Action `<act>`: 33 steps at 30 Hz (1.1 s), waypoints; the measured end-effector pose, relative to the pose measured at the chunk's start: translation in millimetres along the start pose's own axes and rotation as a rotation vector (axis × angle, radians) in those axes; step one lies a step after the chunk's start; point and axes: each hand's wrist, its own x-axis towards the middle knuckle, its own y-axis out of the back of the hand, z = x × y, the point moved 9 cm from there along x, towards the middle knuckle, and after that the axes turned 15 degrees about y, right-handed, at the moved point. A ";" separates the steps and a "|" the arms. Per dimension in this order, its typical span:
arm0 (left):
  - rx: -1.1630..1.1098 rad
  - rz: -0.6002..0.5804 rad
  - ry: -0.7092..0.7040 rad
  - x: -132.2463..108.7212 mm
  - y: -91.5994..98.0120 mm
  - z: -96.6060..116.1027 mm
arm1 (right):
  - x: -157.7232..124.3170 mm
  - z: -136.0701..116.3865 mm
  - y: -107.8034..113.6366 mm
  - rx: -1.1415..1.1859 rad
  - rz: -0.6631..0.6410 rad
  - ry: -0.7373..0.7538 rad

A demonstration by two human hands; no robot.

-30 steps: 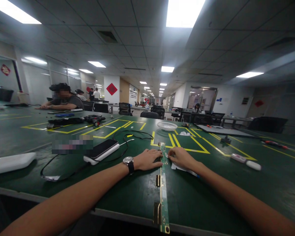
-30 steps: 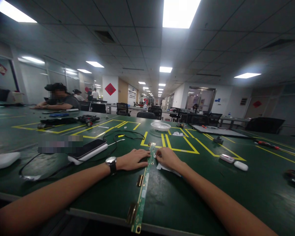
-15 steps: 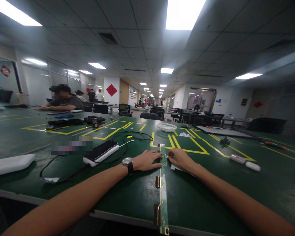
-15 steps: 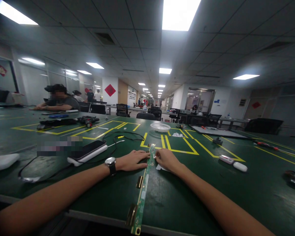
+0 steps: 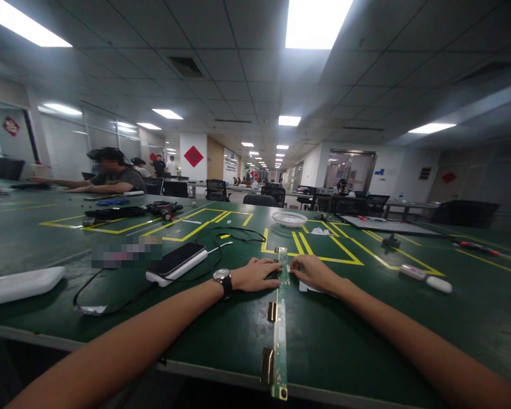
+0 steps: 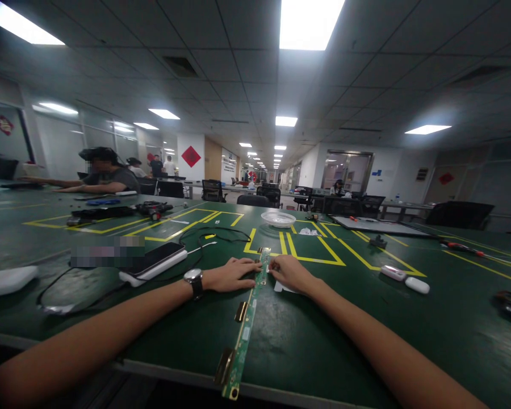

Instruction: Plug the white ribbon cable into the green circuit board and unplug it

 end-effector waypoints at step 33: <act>-0.047 0.228 0.042 -10.7 42.2 -23.8 | -15.5 17.5 9.0 -0.054 -0.187 0.092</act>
